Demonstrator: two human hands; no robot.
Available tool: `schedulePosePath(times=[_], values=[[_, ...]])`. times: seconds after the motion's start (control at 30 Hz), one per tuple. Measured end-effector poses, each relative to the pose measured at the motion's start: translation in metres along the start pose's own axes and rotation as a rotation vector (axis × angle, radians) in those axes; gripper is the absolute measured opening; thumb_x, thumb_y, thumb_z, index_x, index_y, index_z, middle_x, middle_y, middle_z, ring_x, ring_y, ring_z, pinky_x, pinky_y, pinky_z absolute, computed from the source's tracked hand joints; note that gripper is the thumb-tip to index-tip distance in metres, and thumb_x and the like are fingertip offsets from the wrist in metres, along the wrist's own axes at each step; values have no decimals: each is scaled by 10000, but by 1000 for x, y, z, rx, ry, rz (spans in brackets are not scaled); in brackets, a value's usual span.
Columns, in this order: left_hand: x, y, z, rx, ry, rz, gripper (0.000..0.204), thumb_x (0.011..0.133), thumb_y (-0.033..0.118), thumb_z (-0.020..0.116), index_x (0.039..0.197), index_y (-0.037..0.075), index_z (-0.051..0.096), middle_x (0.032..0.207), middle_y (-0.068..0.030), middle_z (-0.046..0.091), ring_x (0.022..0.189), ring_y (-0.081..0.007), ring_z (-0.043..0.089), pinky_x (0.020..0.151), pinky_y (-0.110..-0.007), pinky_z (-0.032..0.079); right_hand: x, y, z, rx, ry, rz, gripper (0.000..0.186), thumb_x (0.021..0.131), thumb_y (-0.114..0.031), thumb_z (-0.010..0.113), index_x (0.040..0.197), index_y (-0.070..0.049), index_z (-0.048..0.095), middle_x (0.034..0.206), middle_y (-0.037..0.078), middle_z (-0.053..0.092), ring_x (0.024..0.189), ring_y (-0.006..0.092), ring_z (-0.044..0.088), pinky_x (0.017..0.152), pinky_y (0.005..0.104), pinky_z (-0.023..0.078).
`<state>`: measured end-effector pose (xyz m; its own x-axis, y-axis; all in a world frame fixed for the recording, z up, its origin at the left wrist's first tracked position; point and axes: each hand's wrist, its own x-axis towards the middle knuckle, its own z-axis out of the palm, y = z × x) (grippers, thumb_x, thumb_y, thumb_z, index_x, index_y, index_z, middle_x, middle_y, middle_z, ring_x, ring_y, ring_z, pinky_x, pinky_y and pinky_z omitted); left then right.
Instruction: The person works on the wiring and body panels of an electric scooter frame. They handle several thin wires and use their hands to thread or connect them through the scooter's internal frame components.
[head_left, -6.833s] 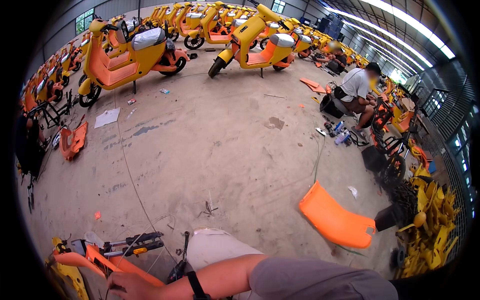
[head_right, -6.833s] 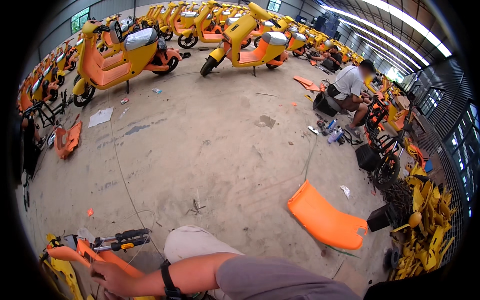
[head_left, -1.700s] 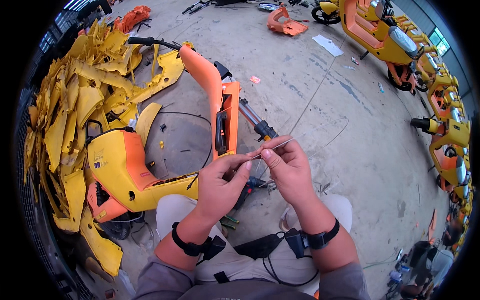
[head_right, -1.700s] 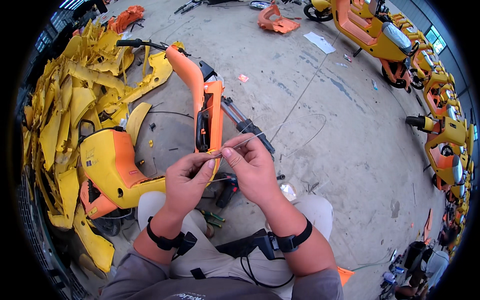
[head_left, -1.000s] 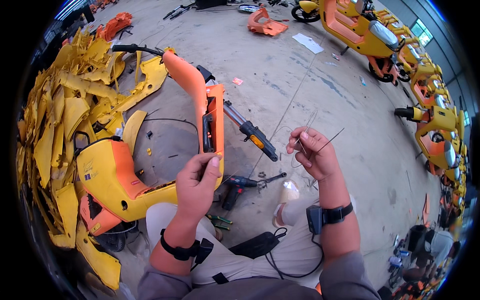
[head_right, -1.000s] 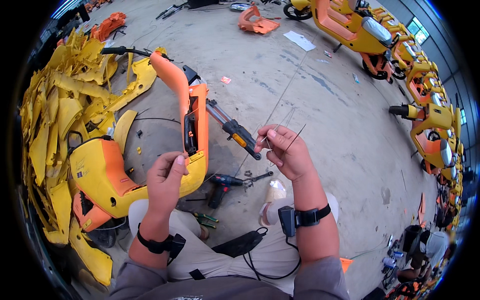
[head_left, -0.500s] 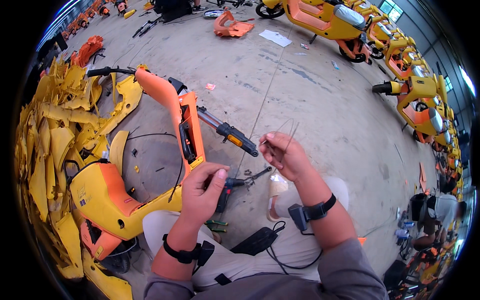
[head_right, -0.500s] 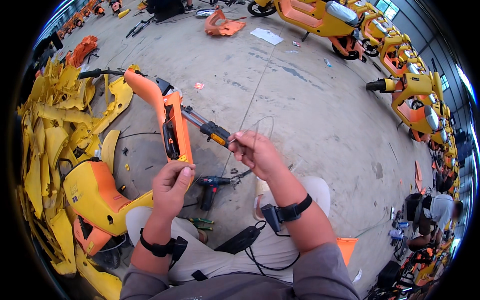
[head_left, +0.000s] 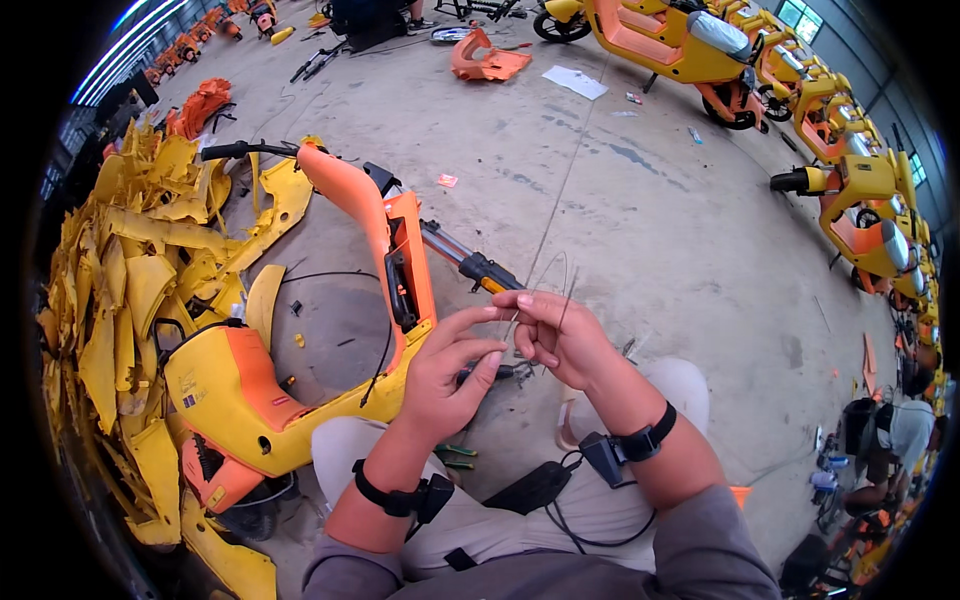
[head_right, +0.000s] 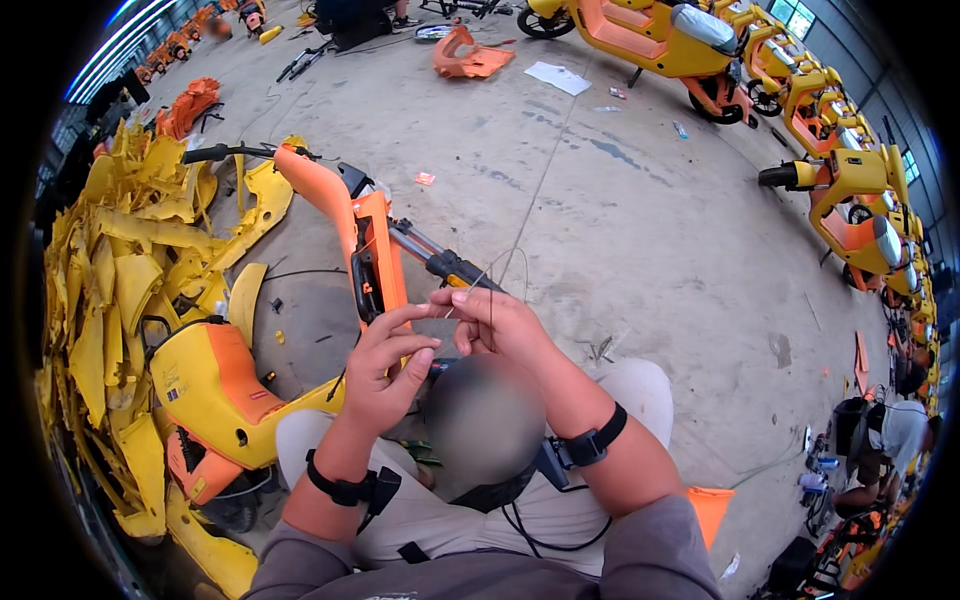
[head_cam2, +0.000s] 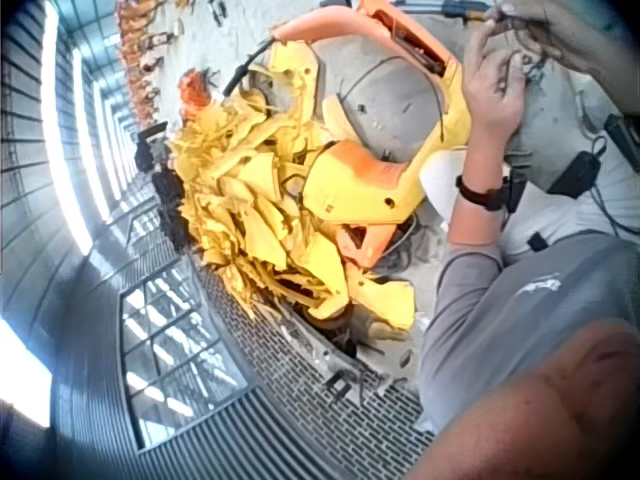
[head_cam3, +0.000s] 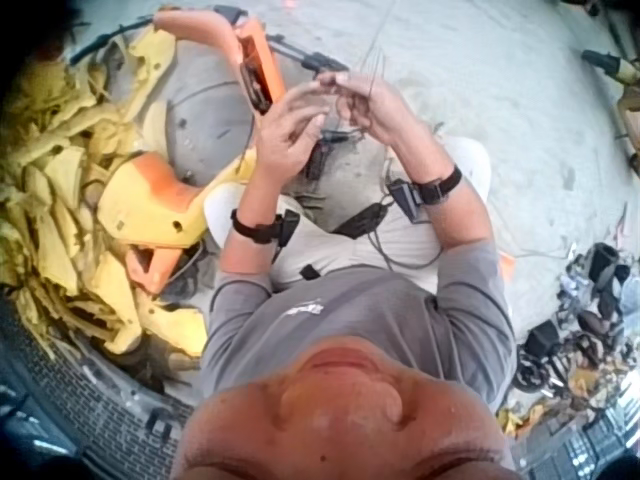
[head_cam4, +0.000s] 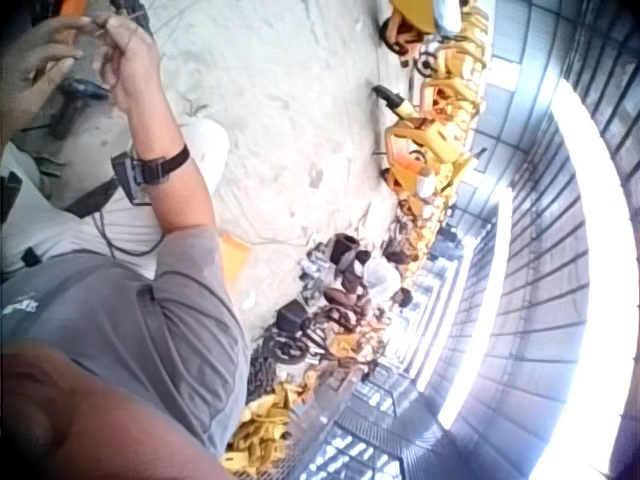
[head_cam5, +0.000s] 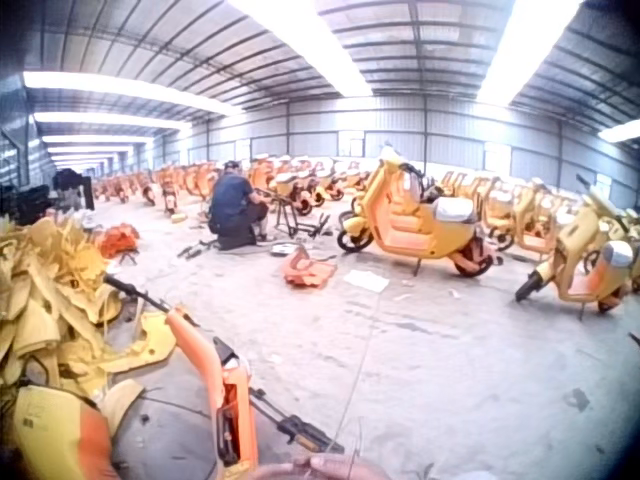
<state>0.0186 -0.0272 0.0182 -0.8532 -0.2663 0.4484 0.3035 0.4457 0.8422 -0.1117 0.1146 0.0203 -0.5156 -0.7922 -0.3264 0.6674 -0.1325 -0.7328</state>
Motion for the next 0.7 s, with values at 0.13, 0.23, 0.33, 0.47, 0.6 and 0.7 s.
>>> schedulePosePath(times=[0.13,0.23,0.33,0.47,0.6,0.7], values=[[0,-5,-1,65,-21,82,144,806,-8,677,947,2,701,1205,-151,617,811,-214,639,743,-305,511,-4,1,4,90,-61,44,336,983,-220,473,1162,43,583,1018,125,666,594,114,574,387,177,359],[3,-2,2,61,-11,123,153,808,-14,678,960,-10,697,1159,-154,643,875,-239,661,775,-310,520,-7,2,5,147,-84,96,340,983,-221,471,1166,39,591,991,112,674,594,117,575,390,180,363],[4,-6,3,36,1,155,147,827,-21,664,972,-28,692,1116,-156,661,927,-250,670,802,-312,526,-6,5,6,138,-64,108,350,977,-229,485,1174,39,593,989,111,676,597,118,576,396,181,369],[5,-7,5,-40,50,80,132,865,-25,632,985,-43,685,1084,-158,668,928,-230,670,783,-295,528,-8,3,8,101,-74,126,363,975,-245,498,1179,41,590,995,114,675,600,118,574,404,180,373],[7,0,2,5,28,2,135,882,-13,613,994,-59,673,1089,-156,658,952,-234,653,845,-316,525,-7,1,2,38,-50,93,362,972,-249,511,1184,35,588,972,108,672,597,96,561,410,173,372],[3,-5,0,34,87,-87,135,904,-2,596,1003,-60,668,1101,-144,642,921,-191,642,804,-292,531,-3,3,-4,-27,-1,67,348,970,-248,518,1169,27,594,948,96,671,587,73,548,409,170,367]])
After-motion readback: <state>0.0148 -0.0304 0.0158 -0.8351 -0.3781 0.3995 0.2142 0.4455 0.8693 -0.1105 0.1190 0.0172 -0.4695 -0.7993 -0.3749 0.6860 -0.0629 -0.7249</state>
